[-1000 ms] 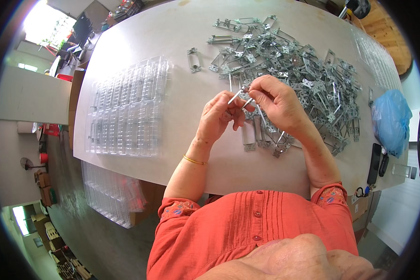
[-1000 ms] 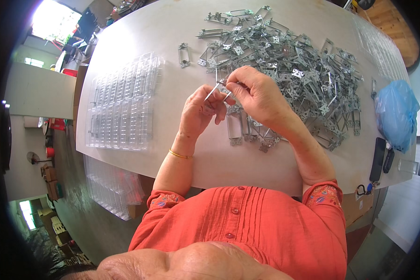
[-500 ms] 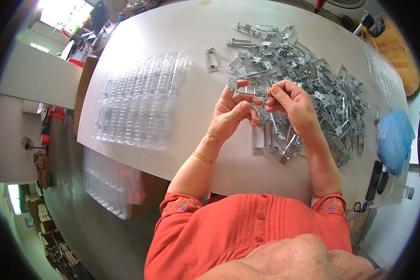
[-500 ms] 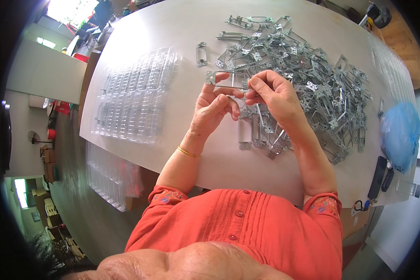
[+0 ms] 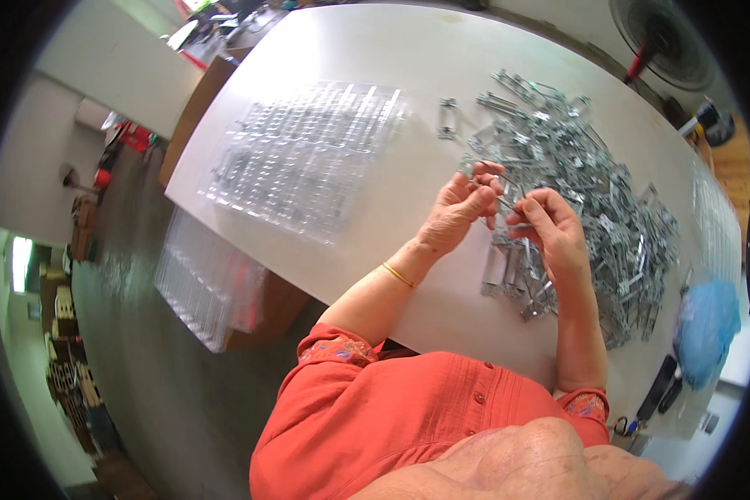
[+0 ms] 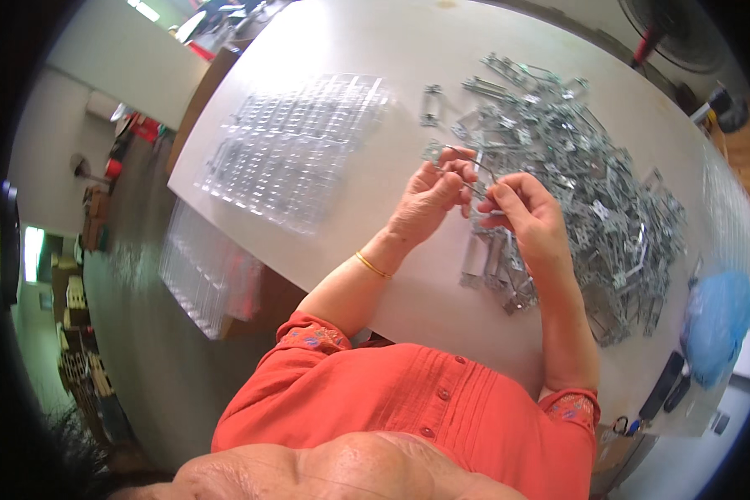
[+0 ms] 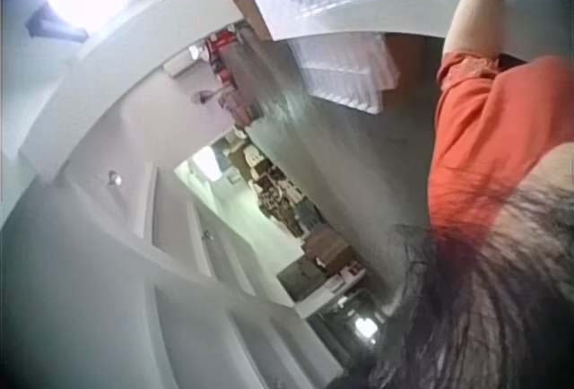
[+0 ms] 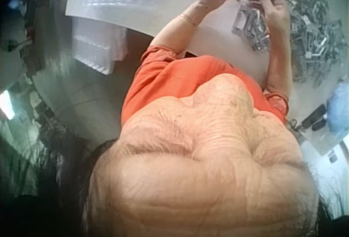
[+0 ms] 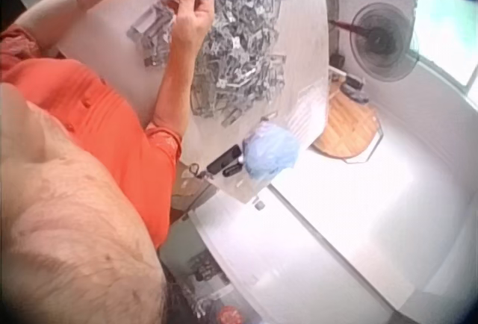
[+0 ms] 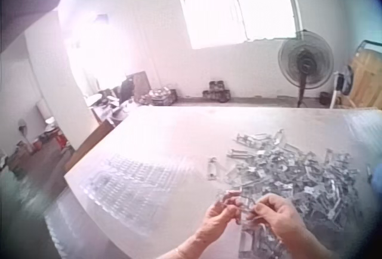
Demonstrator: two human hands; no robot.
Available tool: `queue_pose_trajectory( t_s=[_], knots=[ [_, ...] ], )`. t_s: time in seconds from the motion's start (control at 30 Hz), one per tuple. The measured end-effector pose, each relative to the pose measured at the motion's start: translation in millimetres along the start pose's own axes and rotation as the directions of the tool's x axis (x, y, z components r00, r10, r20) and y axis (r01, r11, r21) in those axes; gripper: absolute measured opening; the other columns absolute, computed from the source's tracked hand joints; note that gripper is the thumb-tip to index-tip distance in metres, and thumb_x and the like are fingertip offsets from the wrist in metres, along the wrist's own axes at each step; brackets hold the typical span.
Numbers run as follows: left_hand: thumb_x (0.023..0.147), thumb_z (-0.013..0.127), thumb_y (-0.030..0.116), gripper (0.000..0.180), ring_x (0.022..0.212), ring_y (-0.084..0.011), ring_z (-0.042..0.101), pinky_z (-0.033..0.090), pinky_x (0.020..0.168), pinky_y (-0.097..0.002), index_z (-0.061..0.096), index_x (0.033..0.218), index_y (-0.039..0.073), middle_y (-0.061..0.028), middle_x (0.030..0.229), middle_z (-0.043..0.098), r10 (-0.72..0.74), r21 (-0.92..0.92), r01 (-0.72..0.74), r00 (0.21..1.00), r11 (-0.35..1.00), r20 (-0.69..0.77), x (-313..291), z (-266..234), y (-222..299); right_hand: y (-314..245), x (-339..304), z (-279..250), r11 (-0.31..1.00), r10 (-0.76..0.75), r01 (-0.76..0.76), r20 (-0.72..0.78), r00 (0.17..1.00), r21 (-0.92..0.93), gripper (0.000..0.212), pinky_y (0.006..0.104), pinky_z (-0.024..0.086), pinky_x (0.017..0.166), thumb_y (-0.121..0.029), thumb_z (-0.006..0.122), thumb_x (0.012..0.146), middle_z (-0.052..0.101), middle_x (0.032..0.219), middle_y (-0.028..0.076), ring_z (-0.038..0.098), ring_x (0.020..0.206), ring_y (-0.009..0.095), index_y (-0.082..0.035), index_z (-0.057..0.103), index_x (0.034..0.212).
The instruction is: The person assembles metal components by inserting pins into metal brackets by hand and places the assembled parts into slots of a clear plastic tray.
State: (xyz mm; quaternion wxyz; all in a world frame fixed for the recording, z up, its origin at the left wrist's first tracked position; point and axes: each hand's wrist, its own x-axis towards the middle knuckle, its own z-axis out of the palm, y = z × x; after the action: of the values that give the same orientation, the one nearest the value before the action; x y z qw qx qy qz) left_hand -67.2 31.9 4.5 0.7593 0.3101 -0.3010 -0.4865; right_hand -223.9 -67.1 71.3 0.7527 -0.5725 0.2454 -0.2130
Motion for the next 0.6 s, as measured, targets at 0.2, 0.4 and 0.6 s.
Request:
queue_pose_trajectory(
  t_s=[0.2,0.4,0.6],
  knots=[
    [0.1,0.058,0.035,0.033,0.101,-0.0171,0.063,0.05,0.085,-0.0342,0.055,0.124,0.012,-0.0083,0.122,0.063,0.231,0.103,-0.226,0.972,0.969,-0.04,0,-1,2,6,-5,6,0.974,-0.088,0.084,-0.008,0.996,-0.212,0.017,0.0263,0.055,0.07,-0.02,0.058,0.102,0.064,0.093,0.002,0.063,0.09,0.01,-0.003,0.062,0.103],
    [0.104,0.047,0.042,0.036,0.092,-0.0214,0.067,0.052,0.076,-0.0337,0.054,0.116,0.009,-0.0105,0.103,0.069,0.139,-0.097,-0.157,0.975,0.983,-0.174,-5,9,26,7,-16,17,0.969,-0.113,0.142,0.146,0.983,-0.202,0.014,0.0248,0.051,0.066,-0.017,0.058,0.102,0.065,0.086,0.003,0.062,0.078,0.009,-0.003,0.061,0.101],
    [0.106,0.038,0.047,0.051,0.062,-0.0177,0.061,0.05,0.055,-0.0291,0.055,0.115,-0.001,-0.0077,0.08,0.062,0.012,-0.055,-0.031,0.945,0.998,-0.327,-22,4,79,36,-30,51,0.964,0.081,0.006,0.315,0.946,-0.267,0.013,0.025,0.051,0.064,-0.015,0.06,0.1,0.065,0.08,0.003,0.062,0.071,0.01,-0.003,0.062,0.099]
  ],
)
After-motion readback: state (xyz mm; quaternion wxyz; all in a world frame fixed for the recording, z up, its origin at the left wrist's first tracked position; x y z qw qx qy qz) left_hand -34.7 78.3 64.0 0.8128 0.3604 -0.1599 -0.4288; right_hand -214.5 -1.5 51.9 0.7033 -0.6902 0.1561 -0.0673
